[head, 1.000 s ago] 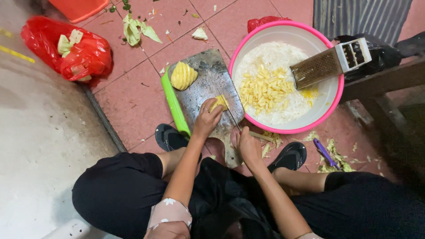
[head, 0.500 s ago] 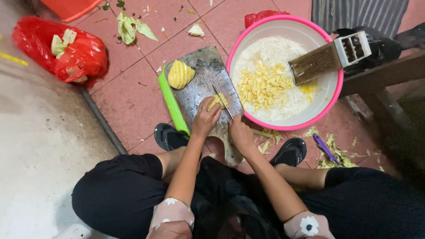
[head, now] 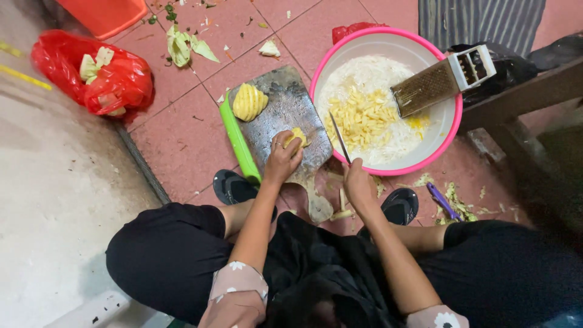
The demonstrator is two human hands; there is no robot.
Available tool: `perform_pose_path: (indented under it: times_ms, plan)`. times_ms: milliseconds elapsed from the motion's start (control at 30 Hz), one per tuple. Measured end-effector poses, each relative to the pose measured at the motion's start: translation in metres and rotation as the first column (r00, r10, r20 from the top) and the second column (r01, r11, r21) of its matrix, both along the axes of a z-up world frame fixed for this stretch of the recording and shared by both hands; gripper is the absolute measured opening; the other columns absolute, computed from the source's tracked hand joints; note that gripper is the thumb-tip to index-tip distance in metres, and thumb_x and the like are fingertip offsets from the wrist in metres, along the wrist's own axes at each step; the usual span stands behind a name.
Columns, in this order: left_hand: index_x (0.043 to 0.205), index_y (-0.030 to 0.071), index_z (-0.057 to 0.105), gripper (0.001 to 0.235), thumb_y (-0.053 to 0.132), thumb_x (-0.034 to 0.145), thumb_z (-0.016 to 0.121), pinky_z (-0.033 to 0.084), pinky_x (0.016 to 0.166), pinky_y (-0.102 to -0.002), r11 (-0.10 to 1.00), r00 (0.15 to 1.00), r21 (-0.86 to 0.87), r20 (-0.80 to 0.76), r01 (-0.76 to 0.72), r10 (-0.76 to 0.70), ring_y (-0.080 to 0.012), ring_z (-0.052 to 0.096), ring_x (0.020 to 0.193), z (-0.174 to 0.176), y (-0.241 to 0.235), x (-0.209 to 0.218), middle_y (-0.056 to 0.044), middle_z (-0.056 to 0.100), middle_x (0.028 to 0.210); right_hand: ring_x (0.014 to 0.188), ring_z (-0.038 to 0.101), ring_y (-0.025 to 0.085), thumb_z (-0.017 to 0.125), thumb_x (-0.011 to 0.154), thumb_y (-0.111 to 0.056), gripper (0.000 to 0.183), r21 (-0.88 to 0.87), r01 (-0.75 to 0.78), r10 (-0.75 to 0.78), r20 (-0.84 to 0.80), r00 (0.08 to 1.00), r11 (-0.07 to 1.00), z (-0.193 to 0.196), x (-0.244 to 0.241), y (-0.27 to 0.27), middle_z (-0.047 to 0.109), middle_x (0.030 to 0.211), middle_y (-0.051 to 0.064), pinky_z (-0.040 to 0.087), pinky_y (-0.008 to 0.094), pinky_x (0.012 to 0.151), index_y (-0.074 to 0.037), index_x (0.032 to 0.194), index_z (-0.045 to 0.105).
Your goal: Chopping peeled fruit into small pieces on a wooden cutting board.
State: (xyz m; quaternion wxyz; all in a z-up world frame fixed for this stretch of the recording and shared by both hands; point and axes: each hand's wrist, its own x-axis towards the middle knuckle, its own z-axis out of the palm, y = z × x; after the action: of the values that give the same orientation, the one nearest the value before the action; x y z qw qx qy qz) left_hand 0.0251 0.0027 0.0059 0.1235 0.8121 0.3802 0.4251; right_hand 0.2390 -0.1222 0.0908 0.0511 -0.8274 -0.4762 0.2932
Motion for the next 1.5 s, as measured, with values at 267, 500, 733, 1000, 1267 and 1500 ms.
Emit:
perform_pose_path:
  times_ms: [267,500,733,1000,1267,1500]
  plan:
    - [0.110,0.022,0.068,0.017,0.023,0.093,0.069,0.050,0.104,-0.048,1.000,0.997,0.001,-0.074,-0.015,0.015,-0.0386,0.057,0.119,-0.001,-0.001,-0.004,-0.010,0.057,0.118,0.091,0.070,0.055,0.038,0.106,-0.041,0.034,-0.033,-0.158,0.158,-0.008,0.987,0.987,0.041,-0.062,-0.024,0.070,0.087,0.035,0.055,0.062,0.083,-0.007,0.105,0.044]
    - [0.108,0.022,0.068,0.014,0.022,0.094,0.068,0.050,0.102,-0.047,0.999,0.994,-0.019,-0.105,-0.032,0.029,-0.0370,0.059,0.117,0.016,-0.002,-0.003,-0.009,0.059,0.114,0.090,0.071,0.053,0.036,0.107,-0.039,0.029,-0.070,-0.187,0.188,0.010,0.982,0.980,0.004,-0.063,-0.016,0.071,0.087,0.032,0.056,0.060,0.083,-0.011,0.105,0.043]
    - [0.109,0.020,0.068,0.017,0.019,0.093,0.068,0.050,0.102,-0.048,0.999,0.998,-0.035,-0.058,-0.011,0.009,-0.0373,0.060,0.116,0.018,0.000,-0.001,-0.010,0.060,0.114,0.082,0.073,0.049,0.038,0.107,-0.039,0.030,0.026,-0.195,0.193,0.072,0.979,0.981,-0.028,-0.077,0.044,0.072,0.081,0.027,0.059,0.057,0.074,-0.010,0.106,0.043]
    - [0.107,0.017,0.068,0.016,0.015,0.092,0.069,0.051,0.102,-0.047,1.000,0.997,-0.028,-0.076,-0.013,0.011,-0.0375,0.061,0.115,0.024,-0.002,-0.003,-0.011,0.060,0.111,0.088,0.073,0.049,0.044,0.105,-0.032,0.024,-0.123,-0.270,0.281,0.083,0.956,0.955,-0.048,-0.057,-0.004,0.072,0.088,0.024,0.057,0.062,0.078,-0.008,0.110,0.045]
    - [0.113,0.016,0.066,0.027,0.020,0.088,0.074,0.049,0.104,-0.049,0.999,0.999,-0.034,0.029,0.025,-0.024,-0.0380,0.059,0.116,0.000,0.004,-0.004,-0.012,0.059,0.115,0.106,0.065,0.057,0.040,0.106,-0.043,0.043,-0.038,-0.038,0.032,-0.141,0.989,0.999,-0.011,-0.022,-0.022,0.068,0.099,0.038,0.045,0.067,0.096,-0.001,0.110,0.050]
    - [0.111,0.015,0.066,0.033,0.017,0.081,0.078,0.050,0.102,-0.049,1.000,0.997,-0.002,0.064,0.030,-0.029,-0.0374,0.061,0.110,0.008,-0.003,-0.012,-0.011,0.060,0.113,0.093,0.071,0.052,0.040,0.106,-0.037,0.031,-0.009,-0.184,0.184,0.053,0.982,0.983,0.036,-0.063,-0.031,0.071,0.088,0.031,0.054,0.061,0.085,-0.007,0.106,0.047]
